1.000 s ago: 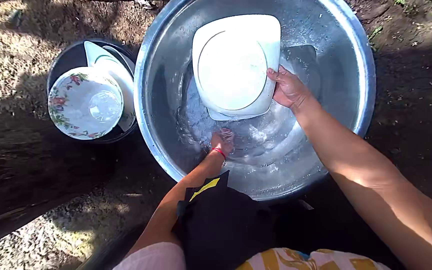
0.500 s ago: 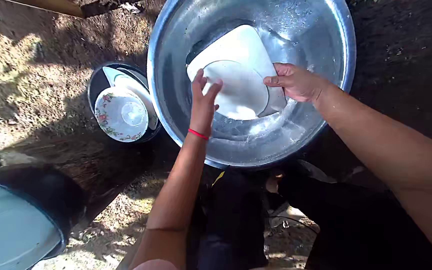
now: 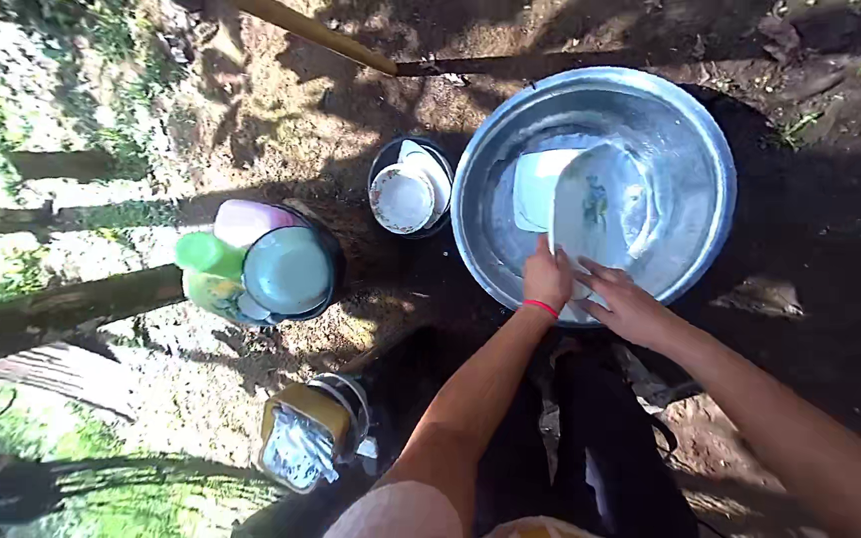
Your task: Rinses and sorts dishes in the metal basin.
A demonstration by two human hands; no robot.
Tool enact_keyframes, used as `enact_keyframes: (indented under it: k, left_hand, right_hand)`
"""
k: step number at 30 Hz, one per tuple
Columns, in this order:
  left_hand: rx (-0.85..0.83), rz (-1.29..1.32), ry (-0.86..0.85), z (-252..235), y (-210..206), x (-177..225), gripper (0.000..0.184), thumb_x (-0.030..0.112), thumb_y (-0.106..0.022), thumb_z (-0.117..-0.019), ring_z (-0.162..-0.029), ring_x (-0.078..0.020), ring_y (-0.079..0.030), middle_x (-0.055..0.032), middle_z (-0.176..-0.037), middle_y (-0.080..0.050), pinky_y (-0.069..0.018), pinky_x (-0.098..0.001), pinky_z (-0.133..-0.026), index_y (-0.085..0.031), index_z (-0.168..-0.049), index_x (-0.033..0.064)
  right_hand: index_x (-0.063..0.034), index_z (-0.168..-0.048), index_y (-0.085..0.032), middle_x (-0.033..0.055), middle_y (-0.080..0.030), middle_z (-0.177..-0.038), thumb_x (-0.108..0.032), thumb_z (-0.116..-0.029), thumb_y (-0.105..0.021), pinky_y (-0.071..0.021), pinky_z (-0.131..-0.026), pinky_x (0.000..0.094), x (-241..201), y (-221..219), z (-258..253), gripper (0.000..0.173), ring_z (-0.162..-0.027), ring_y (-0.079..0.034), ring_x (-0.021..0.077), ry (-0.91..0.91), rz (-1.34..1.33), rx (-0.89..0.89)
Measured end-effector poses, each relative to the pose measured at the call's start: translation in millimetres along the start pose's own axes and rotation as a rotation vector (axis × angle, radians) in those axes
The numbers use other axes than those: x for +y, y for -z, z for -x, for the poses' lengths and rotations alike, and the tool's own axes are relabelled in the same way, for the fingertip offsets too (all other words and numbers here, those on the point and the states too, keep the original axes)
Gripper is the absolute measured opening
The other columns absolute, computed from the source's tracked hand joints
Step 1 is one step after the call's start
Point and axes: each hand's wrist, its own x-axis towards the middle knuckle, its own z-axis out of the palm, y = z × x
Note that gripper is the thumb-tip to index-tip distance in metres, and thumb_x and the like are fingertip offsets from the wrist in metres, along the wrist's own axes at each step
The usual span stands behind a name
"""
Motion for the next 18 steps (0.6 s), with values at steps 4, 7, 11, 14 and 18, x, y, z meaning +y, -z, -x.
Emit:
enact_keyframes:
  k: [4,7,11,14,18]
  left_hand:
    - [-0.189,-0.314,-0.169,15,44,39,0.042,0.011,-0.051,-0.1053,-0.103,-0.0416,-0.071,-0.0251,-0.112,-0.071,-0.0563,-0.0598,-0.088,-0.047,-0.147,0.0024]
    - [-0.181,-0.371,-0.271,23,95,48,0.041,0.012,-0.051,-0.1062,-0.107,-0.04,-0.07,-0.0227,-0.119,-0.07,-0.0549,-0.0595,-0.09,-0.05,-0.147,0.0059]
    - [0.094,-0.068,-0.327,51,212,18,0.035,0.006,-0.05,-0.1057,-0.091,-0.0412,-0.071,-0.0275,-0.101,-0.071,-0.056,-0.0577,-0.083,-0.056,-0.138,-0.0048]
    - [0.381,0.087,-0.383,96,323,-28,0.032,0.013,-0.049,-0.1071,-0.082,-0.0301,-0.072,-0.0228,-0.094,-0.071,-0.0585,-0.0494,-0.076,-0.06,-0.128,-0.0081]
    - [0.887,0.025,-0.351,190,466,-80,0.033,0.021,-0.048,-0.1064,-0.082,-0.0018,-0.07,-0.0045,-0.092,-0.073,-0.0605,-0.0273,-0.079,-0.062,-0.119,-0.0067]
  right_hand:
    - [0.0057,-0.143,-0.055,0.0359,-0.043,-0.152,-0.013,-0.0991,-0.065,-0.0337,-0.108,0.0746,12,22,25,0.049,-0.134,-0.044,0.0605,-0.025,0.271,0.031]
    - [0.0064,-0.143,-0.055,0.0381,-0.043,-0.15,-0.013,-0.0992,-0.066,-0.0333,-0.106,0.076,-2,39,33,0.049,-0.134,-0.042,0.0619,-0.097,0.398,-0.014]
    - [0.0099,-0.139,-0.057,0.0399,-0.051,-0.141,-0.007,-0.099,-0.064,-0.0336,-0.106,0.0762,-34,45,20,0.044,-0.129,-0.048,0.0625,-0.043,0.401,-0.037]
    - [0.0091,-0.142,-0.054,0.0391,-0.052,-0.141,-0.008,-0.1012,-0.06,-0.0321,-0.109,0.0749,-62,41,-7,0.045,-0.132,-0.048,0.0599,-0.051,0.429,-0.092]
    - [0.0084,-0.145,-0.051,0.0402,-0.05,-0.142,-0.011,-0.1038,-0.056,-0.0294,-0.108,0.0789,-126,29,-54,0.046,-0.133,-0.045,0.062,-0.114,0.45,-0.186]
